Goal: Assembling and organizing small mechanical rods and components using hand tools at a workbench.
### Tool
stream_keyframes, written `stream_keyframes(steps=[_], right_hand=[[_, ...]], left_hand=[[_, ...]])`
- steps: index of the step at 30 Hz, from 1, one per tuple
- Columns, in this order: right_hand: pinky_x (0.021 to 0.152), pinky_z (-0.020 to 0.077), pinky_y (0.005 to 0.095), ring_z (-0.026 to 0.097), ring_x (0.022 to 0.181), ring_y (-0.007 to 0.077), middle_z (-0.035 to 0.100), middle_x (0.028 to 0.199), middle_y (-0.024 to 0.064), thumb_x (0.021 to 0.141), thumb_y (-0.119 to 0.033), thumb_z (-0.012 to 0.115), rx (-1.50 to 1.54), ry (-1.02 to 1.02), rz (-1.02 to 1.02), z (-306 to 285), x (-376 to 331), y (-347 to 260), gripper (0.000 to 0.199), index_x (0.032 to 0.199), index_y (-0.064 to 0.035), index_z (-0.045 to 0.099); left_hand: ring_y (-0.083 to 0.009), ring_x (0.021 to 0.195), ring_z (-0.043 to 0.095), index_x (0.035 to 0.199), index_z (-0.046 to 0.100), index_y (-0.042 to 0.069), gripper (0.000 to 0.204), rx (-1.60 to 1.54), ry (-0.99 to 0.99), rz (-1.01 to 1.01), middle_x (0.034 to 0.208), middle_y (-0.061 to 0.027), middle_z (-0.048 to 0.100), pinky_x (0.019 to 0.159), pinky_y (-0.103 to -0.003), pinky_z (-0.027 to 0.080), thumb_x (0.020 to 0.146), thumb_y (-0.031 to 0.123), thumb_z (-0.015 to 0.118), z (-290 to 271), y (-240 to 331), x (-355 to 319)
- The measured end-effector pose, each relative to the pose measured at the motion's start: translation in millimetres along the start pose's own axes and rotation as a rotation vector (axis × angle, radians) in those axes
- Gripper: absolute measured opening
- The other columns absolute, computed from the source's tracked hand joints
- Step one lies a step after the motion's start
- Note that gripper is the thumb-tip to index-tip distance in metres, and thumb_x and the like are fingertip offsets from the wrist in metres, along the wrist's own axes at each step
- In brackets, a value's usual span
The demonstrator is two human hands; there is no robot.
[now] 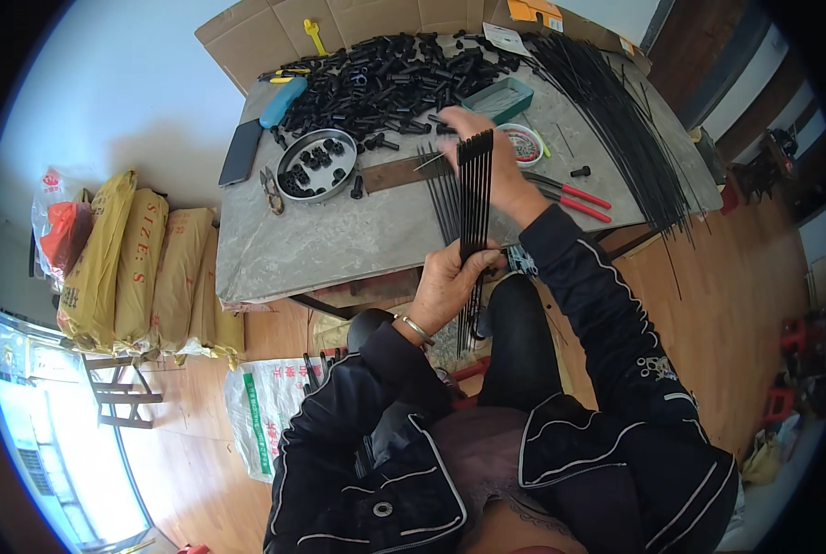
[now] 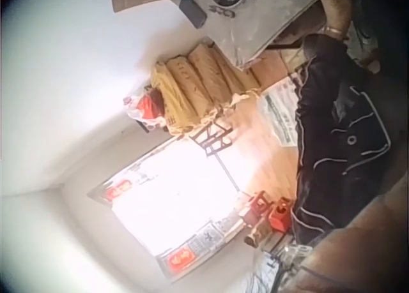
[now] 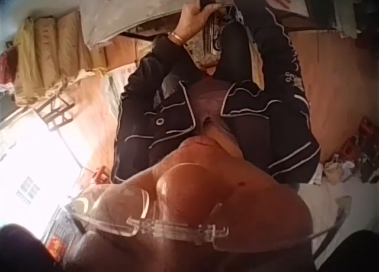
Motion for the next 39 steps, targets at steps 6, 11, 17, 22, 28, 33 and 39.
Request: stream_keyframes(steps=[6, 11, 17, 22, 28, 33, 39], right_hand=[[0.102, 0.0403, 0.0430, 0.052, 0.120, 0.0324, 0.062, 0.119, 0.0107, 0.079, -0.008, 0.069, 0.090, -0.161, -0.314, 55.8, -46.4, -12.7, 0.027, 0.104, -0.0034, 0.064], [0.088, 0.0487, 0.0378, 0.060, 0.100, 0.0280, 0.064, 0.114, 0.0046, 0.085, -0.014, 0.062, 0.246, -0.121, -0.291, 49.3, -39.0, -10.7, 0.019, 0.103, -0.0097, 0.065], [0.080, 0.0491, 0.0273, 0.061, 0.092, 0.0157, 0.066, 0.102, 0.0100, 0.090, -0.012, 0.058, 0.743, -0.110, 0.535, 14.6, -41.3, 48.7, 0.024, 0.110, -0.0007, 0.064], [0.085, 0.0487, 0.0281, 0.062, 0.095, 0.0136, 0.066, 0.103, 0.0065, 0.088, -0.005, 0.058, 1.278, -0.392, 0.573, -18.2, -69.6, -8.6, 0.027, 0.113, 0.0024, 0.063], [0.084, 0.0490, 0.0269, 0.063, 0.091, 0.0131, 0.068, 0.096, 0.0055, 0.090, -0.007, 0.061, 1.151, -0.654, 0.464, 0.5, -70.3, -56.4, 0.019, 0.106, 0.0016, 0.065], [0.077, 0.0499, 0.0256, 0.063, 0.084, 0.0110, 0.069, 0.090, 0.0049, 0.090, -0.013, 0.064, 0.984, -0.546, 0.401, -7.9, -76.5, -55.0, 0.018, 0.100, 0.0014, 0.067], [0.080, 0.0519, 0.0251, 0.066, 0.087, 0.0127, 0.070, 0.089, 0.0078, 0.089, -0.007, 0.065, 0.853, -0.398, 0.443, -28.9, -76.8, -55.5, 0.016, 0.101, 0.0036, 0.067]], left_hand=[[-0.0113, 0.082, 0.065, 0.100, 0.067, 0.000, 0.018, 0.209, -0.050, 0.098, 0.093, -0.0057, 0.070, 0.071, -0.028, 0.053, 0.088, 0.013, 0.067, -2.3, 9.8, 6.5], [-0.0271, 0.084, 0.065, 0.091, 0.067, 0.001, 0.019, 0.598, -0.196, 0.544, 0.090, -0.0111, 0.067, 0.084, -0.037, 0.050, 0.078, 0.013, 0.074, 2.9, 46.2, 8.3], [-0.0269, 0.101, 0.064, 0.091, 0.068, 0.001, 0.020, 0.681, -0.206, 0.406, 0.101, -0.0121, 0.068, 0.085, -0.037, 0.051, 0.077, 0.013, 0.074, -14.1, 21.1, 19.3], [-0.0257, 0.095, 0.066, 0.093, 0.068, 0.000, 0.022, 0.699, -0.206, 0.531, 0.100, -0.0113, 0.068, 0.081, -0.034, 0.052, 0.077, 0.014, 0.074, -11.5, 27.4, 15.6], [-0.0359, 0.101, 0.060, 0.105, 0.063, 0.001, 0.048, 0.607, -0.250, 0.065, 0.103, -0.0150, 0.064, 0.085, -0.039, 0.051, 0.072, 0.031, 0.080, -22.6, 3.3, 19.6], [-0.0439, 0.133, 0.031, 0.132, 0.046, -0.001, 0.094, 1.220, -0.226, 0.601, 0.142, -0.0232, 0.035, 0.106, -0.049, 0.032, 0.067, 0.062, 0.072, -10.3, 32.7, 11.3], [-0.0482, 0.140, 0.015, 0.137, 0.041, -0.004, 0.105, 1.290, -0.098, 0.473, 0.150, -0.0284, 0.022, 0.113, -0.056, 0.016, 0.067, 0.071, 0.066, -35.0, 18.8, 27.7]])
Point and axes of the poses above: each hand's wrist, its own x-axis towards the middle knuckle, its own z-axis out of the palm, y = z × x, the point moved 9 cm from there along x, towards the middle knuckle
